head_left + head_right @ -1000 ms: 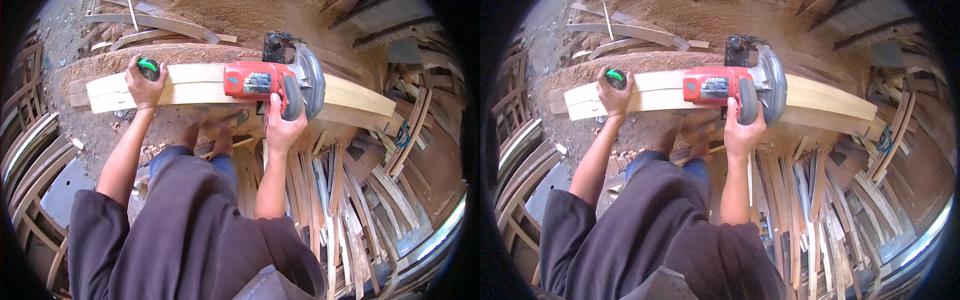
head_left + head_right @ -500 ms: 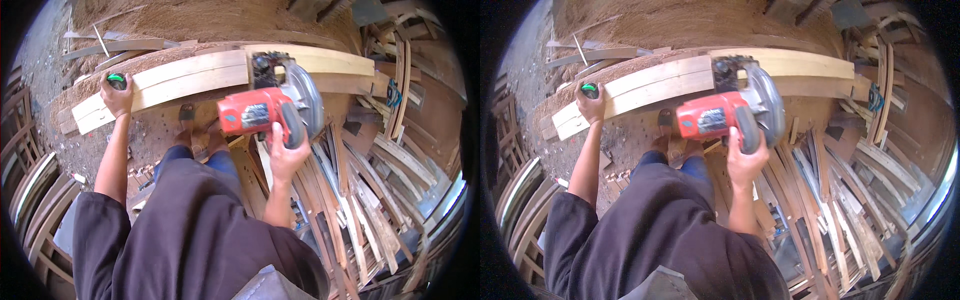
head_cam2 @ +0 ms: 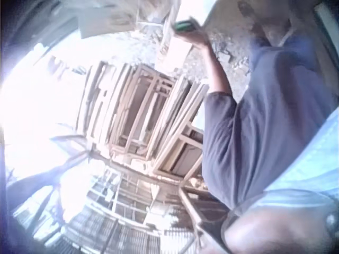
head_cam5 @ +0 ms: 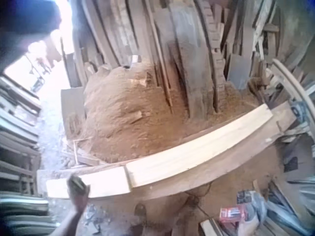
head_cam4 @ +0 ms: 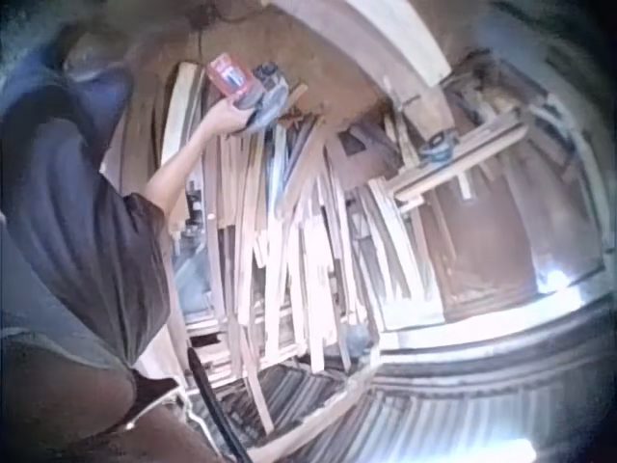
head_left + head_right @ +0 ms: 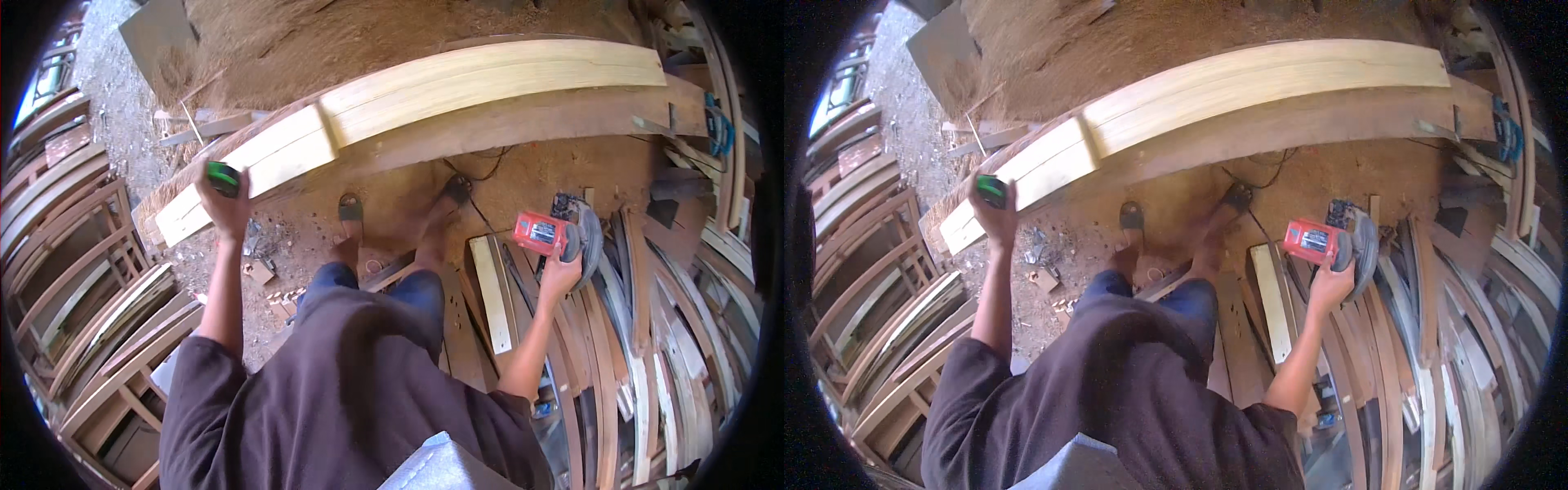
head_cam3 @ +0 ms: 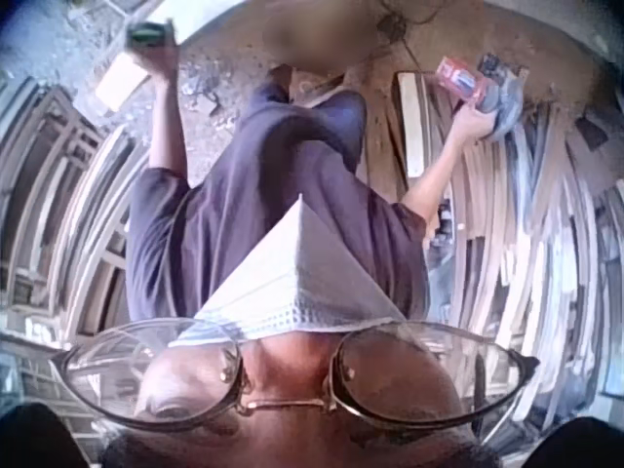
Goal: The person marks a wooden plank with a pencil, measures a wooden door frame with a tape measure, and moves lumber. They place a long board on a workbench, cut it with a circular saw, and take additional measurements with the tape measure before performing another cut.
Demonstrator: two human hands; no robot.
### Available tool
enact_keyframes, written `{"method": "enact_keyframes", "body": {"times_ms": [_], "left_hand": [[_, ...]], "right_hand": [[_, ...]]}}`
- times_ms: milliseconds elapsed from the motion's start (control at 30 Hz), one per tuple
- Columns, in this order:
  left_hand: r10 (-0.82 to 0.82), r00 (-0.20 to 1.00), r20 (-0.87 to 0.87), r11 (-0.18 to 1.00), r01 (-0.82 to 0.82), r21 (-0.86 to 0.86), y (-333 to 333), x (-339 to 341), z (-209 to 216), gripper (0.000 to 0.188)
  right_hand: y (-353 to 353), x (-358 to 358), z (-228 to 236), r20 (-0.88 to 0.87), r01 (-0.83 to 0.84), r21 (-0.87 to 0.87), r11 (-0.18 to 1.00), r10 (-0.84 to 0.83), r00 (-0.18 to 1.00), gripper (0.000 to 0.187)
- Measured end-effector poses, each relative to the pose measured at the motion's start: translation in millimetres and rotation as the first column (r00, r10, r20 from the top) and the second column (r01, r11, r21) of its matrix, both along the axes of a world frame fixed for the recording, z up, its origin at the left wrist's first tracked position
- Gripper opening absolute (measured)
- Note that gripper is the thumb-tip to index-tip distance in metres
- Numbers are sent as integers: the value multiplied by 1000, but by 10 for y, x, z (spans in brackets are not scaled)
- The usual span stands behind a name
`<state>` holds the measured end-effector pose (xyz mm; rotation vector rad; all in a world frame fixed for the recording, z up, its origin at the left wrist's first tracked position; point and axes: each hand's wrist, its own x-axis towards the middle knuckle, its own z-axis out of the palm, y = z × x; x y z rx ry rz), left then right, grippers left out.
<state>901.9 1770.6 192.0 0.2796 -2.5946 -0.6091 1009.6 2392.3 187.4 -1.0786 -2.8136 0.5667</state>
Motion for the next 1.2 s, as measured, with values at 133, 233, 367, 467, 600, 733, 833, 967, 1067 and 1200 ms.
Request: {"method": "enact_keyframes", "body": {"times_ms": [133, 233, 367, 467, 600, 733, 833, 967, 1067, 1200], "left_hand": [[-504, 827, 248, 847, 529, -44, 1957, -765, 136, 85], [-528, 835, 156, 846, 534, 2, 2819, -1536, -257, 89], [-282, 940, 190, 923, 212, 321, 3498, -1914, -714, 69], [-202, 954, 221, 978, 186, 91, 3780, -1916, -871, 75], [-63, 957, 285, 997, 73, -26, 3778, -1873, -859, 70], [-110, 972, 206, 994, 112, -1, 3819, -1917, -956, 65], [-113, 972, 207, 989, 130, -68, 3820, -1943, -928, 62], [-82, 977, 196, 995, 91, -38, 3729, -1897, -874, 69], [-75, 974, 215, 993, 54, 103, 3856, -1946, -992, 72], [-151, 973, 175, 988, 156, -14, 3637, -1951, -836, 79]], "right_hand": [[1217, -182, -1347, 149, -20, -118, 993, 38, 988, 48], [1745, -615, -2255, 489, 43, -48, 998, -14, 872, 47], [2795, -636, -3543, 603, -38, 18, 999, 20, 797, 50], [3123, -686, -4250, 723, -174, 23, 984, 104, 683, 46], [3269, -867, -5184, 770, -300, 48, 953, 156, 619, 26], [3038, -847, -5998, 763, -382, 7, 924, 242, 600, 24], [2648, -804, -6356, 782, -362, -6, 932, 230, 579, 25], [1891, -594, -6216, 698, -509, -88, 856, 417, 581, 34], [2072, -95, -5817, 672, -675, 2, 738, 499, 548, 50], [885, -141, -4555, 333, -374, -453, 809, 542, 771, 58]]}}
